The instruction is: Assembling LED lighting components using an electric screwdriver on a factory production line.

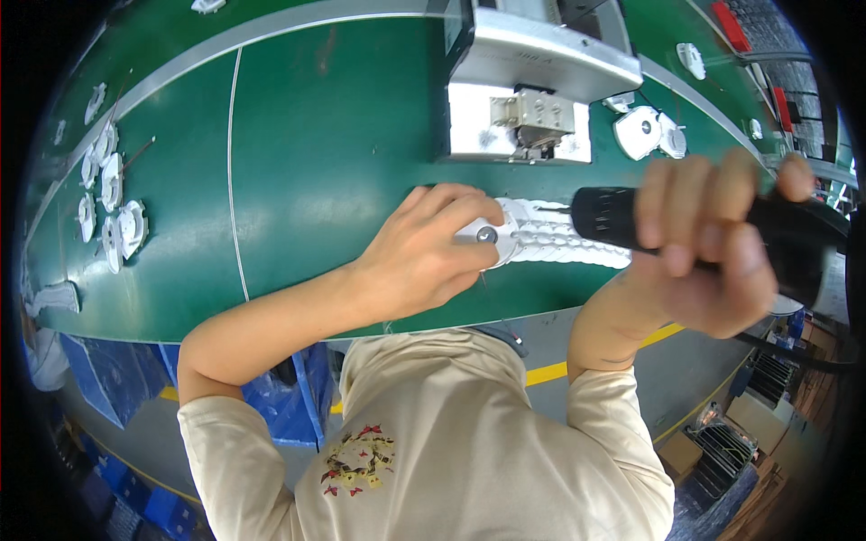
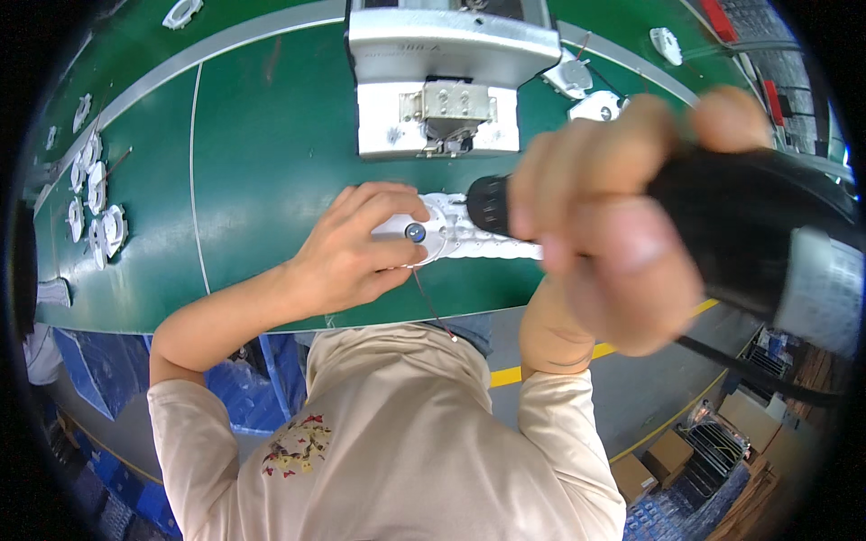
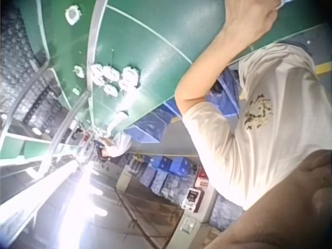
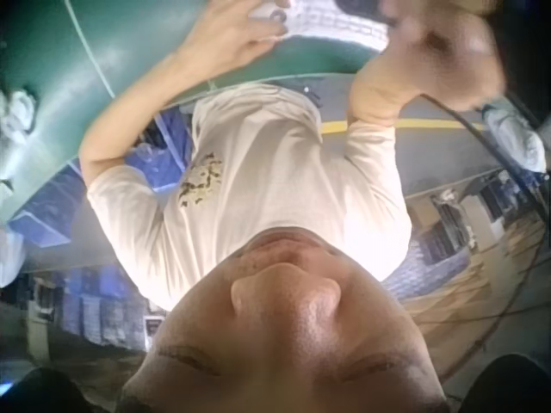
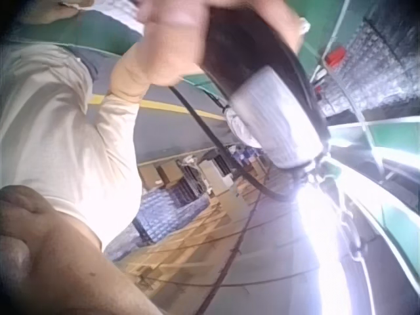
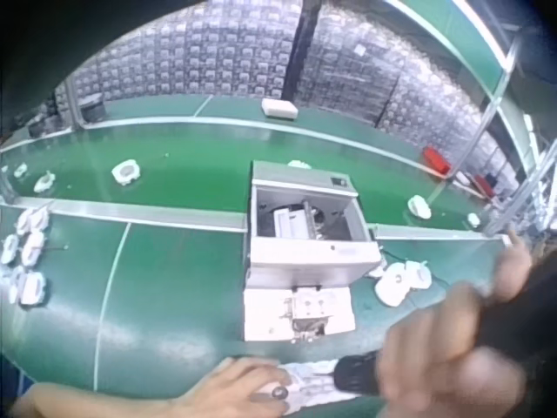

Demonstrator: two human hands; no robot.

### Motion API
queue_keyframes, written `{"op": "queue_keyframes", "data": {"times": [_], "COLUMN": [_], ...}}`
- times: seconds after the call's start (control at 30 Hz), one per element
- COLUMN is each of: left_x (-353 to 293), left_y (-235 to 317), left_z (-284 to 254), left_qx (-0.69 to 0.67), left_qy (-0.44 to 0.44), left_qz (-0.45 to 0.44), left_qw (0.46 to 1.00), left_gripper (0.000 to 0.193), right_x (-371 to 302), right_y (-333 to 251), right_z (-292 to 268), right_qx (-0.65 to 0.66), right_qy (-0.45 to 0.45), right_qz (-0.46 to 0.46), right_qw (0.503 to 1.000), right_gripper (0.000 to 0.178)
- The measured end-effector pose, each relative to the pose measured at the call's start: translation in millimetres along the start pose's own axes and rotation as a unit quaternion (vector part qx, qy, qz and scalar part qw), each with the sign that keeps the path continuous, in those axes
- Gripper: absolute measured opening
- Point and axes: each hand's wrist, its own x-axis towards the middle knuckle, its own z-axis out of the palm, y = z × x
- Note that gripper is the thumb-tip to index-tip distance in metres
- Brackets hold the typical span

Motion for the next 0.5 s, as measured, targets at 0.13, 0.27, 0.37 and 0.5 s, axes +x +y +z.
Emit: {"op": "queue_keyframes", "data": {"times": [0.13, 0.27, 0.37, 0.5], "left_x": [-4, -4, -4, -6], "left_y": [0, 2, 2, 1], "left_z": [-1, 0, 0, -3], "left_qx": [-0.004, -0.012, -0.017, -0.001], "left_qy": [-0.015, -0.019, -0.018, -0.011], "left_qz": [-0.012, -0.007, -0.005, -0.003], "left_qw": [1.000, 1.000, 1.000, 1.000], "left_gripper": [0.021, 0.022, 0.023, 0.024], "right_x": [38, 78, 86, 58], "right_y": [-33, -10, -1, -41], "right_z": [-21, -69, -67, -28], "right_qx": [0.051, -0.042, -0.156, -0.011], "right_qy": [0.143, 0.226, 0.260, 0.122], "right_qz": [-0.090, -0.120, -0.116, -0.090], "right_qw": [0.984, 0.966, 0.946, 0.988], "right_gripper": [0.011, 0.011, 0.010, 0.016]}}
